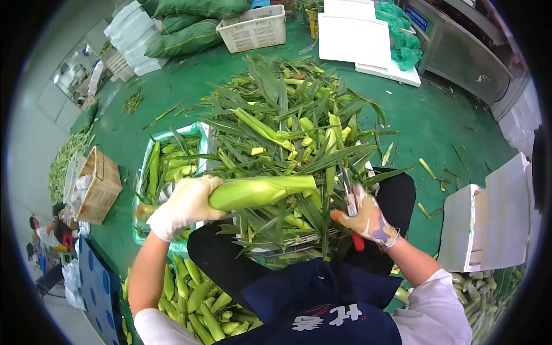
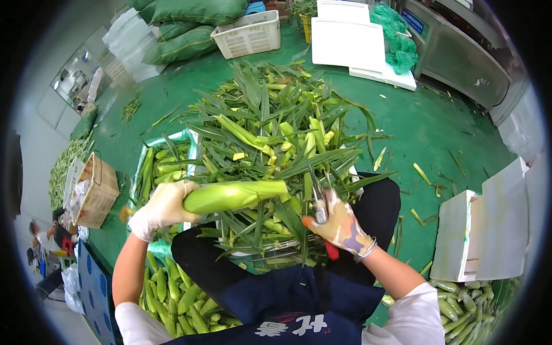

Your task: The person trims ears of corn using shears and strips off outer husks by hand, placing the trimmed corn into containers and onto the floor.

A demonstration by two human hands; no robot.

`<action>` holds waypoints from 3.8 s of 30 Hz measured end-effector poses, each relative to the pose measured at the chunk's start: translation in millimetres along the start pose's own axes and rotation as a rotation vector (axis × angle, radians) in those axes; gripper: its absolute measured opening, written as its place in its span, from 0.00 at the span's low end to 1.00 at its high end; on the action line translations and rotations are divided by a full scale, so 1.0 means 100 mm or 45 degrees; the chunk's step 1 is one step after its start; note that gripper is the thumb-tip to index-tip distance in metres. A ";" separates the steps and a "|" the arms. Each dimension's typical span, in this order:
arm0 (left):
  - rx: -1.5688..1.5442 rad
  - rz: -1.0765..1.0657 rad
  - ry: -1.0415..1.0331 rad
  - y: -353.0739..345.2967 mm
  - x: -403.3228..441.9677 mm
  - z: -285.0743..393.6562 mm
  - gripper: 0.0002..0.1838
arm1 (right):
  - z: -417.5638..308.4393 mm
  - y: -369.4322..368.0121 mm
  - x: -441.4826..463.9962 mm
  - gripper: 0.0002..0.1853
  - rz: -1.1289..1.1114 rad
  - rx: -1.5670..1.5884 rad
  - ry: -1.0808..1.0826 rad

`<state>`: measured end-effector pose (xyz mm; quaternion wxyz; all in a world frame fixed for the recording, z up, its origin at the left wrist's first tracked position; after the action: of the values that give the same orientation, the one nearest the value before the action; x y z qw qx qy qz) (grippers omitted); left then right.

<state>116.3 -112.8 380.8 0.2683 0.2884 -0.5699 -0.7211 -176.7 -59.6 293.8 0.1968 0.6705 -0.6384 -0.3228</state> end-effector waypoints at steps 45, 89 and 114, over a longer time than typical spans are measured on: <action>-2.254 0.127 0.464 -1.29 -0.03 0.72 0.19 | -0.45 -1.10 -0.09 0.36 -1.007 0.751 0.418; -0.269 1.211 2.721 -2.00 -6.62 0.36 0.32 | -0.55 0.37 1.25 0.23 0.245 0.451 0.067; -1.500 1.137 1.825 -2.83 -3.53 -4.01 0.26 | -0.05 -0.65 1.16 0.36 0.003 0.340 -0.132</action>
<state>633.3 -69.3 69.7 0.8877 0.2353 0.1130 -0.3792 -128.6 -167.7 232.6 0.0729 0.6725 -0.6856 -0.2690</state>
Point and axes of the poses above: each hand's wrist, its own x-axis towards the middle knuckle, its own y-axis out of the back of the hand, z = x × y, the point moved 10 cm from there along x, towards the middle knuckle, and after that the axes turned 10 degrees about -y, right-handed, at the moved point
